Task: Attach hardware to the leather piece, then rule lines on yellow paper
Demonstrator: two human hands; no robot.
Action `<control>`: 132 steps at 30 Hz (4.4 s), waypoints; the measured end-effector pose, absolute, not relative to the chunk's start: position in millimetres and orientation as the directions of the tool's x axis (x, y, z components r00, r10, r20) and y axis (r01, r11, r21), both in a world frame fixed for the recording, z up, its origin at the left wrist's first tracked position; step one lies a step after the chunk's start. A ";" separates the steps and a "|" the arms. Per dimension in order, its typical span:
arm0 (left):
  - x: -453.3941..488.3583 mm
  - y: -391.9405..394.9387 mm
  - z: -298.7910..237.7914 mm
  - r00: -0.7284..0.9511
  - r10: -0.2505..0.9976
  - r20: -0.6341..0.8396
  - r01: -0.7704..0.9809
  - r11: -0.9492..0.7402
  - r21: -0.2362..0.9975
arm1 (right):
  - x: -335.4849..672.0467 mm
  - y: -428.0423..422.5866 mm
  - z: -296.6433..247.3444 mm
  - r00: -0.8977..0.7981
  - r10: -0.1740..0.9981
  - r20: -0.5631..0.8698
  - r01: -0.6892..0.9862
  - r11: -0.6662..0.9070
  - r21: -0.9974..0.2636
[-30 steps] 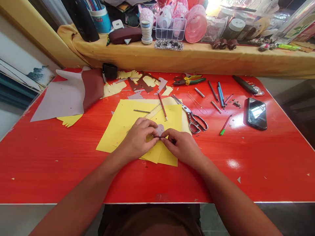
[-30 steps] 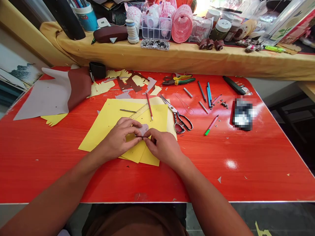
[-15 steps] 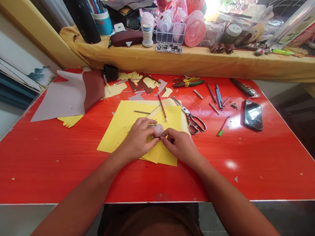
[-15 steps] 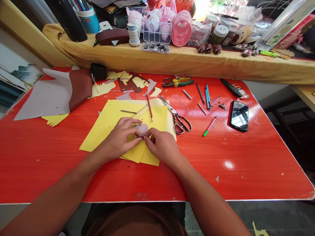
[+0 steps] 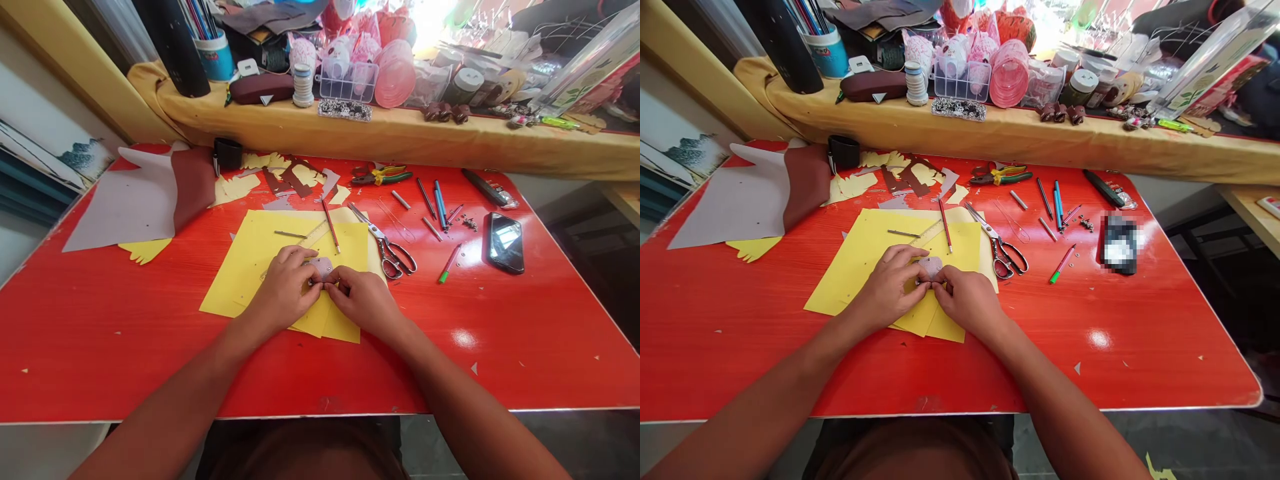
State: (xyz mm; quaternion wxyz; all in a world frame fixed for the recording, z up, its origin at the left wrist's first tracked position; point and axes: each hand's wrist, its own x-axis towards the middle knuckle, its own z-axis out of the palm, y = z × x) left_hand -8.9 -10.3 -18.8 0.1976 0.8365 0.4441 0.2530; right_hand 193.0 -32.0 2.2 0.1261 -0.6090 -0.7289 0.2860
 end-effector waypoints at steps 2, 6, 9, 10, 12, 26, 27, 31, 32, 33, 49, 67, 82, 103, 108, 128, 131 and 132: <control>-8.9 -9.9 -19.6 0.476 0.843 0.250 0.641 -0.527 0.558 | 192.6 -31.6 2.6 -0.222 0.960 -0.168 0.818 0.090 -0.568; -8.8 -9.2 -20.2 0.478 0.841 0.254 0.643 -0.532 0.552 | 191.8 -31.0 3.6 -0.223 0.960 -0.168 0.816 0.089 -0.571; -8.0 -9.1 -20.1 0.482 0.838 0.255 0.649 -0.537 0.539 | 191.6 -30.3 4.5 -0.225 0.958 -0.179 0.819 0.086 -0.567; -7.7 -9.1 -20.0 0.483 0.838 0.254 0.651 -0.538 0.536 | 191.6 -29.9 4.8 -0.226 0.957 -0.180 0.820 0.087 -0.565; -7.2 -9.3 -19.6 0.484 0.839 0.251 0.655 -0.537 0.532 | 191.5 -29.0 5.0 -0.232 0.956 -0.179 0.821 0.093 -0.563; -8.2 -6.7 -17.0 0.435 0.878 0.200 0.610 -0.451 0.651 | 187.9 -27.3 4.5 -0.229 0.955 -0.191 0.873 0.114 -0.473; -10.4 -5.0 -16.1 0.425 0.888 0.177 0.589 -0.420 0.691 | 187.6 -27.2 4.6 -0.230 0.954 -0.192 0.875 0.116 -0.471; -20.9 6.2 -8.1 0.288 0.956 0.051 0.537 -0.205 0.818 | 186.3 -26.4 5.3 -0.224 0.951 -0.212 0.883 0.106 -0.458; -22.5 9.6 -5.2 0.252 0.967 0.028 0.559 -0.169 0.811 | 186.0 -26.1 5.5 -0.221 0.951 -0.216 0.885 0.102 -0.455; -23.0 13.0 -2.1 0.233 0.972 0.017 0.596 -0.156 0.788 | 185.7 -25.9 5.8 -0.217 0.952 -0.217 0.887 0.099 -0.452; -5.2 32.4 4.5 0.425 0.905 0.006 0.752 -0.357 0.554 | 182.8 -25.9 8.5 -0.206 0.950 -0.235 0.900 0.089 -0.428; -15.9 20.7 9.8 0.706 0.699 0.115 0.609 -0.682 0.404 | 181.0 -26.0 8.7 -0.195 0.953 -0.232 0.921 0.097 -0.377; -14.5 1.1 -15.3 0.655 0.723 0.221 0.612 -0.679 0.406 | 185.4 -28.7 2.0 -0.183 0.968 -0.170 0.871 0.080 -0.484; -18.5 -1.9 -18.5 0.629 0.713 0.311 0.574 -0.695 0.433 | 193.9 -33.8 -2.9 -0.104 0.989 -0.110 0.706 -0.004 -0.708; -18.4 -2.5 -21.7 0.632 0.699 0.335 0.580 -0.713 0.394 | 196.4 -37.8 -9.1 -0.120 0.992 -0.032 0.625 0.051 -0.779; -22.7 -1.5 -27.1 0.573 0.727 0.378 0.463 -0.668 0.583 | 192.7 -38.2 -8.5 -0.166 0.986 -0.020 0.711 0.105 -0.695; -23.4 -0.7 -27.9 0.585 0.719 0.376 0.467 -0.677 0.568 | 191.8 -38.3 -8.4 -0.167 0.985 -0.030 0.733 0.104 -0.673; -23.6 -0.6 -28.0 0.590 0.715 0.374 0.469 -0.681 0.562 | 191.6 -38.4 -8.6 -0.168 0.985 -0.033 0.742 0.104 -0.663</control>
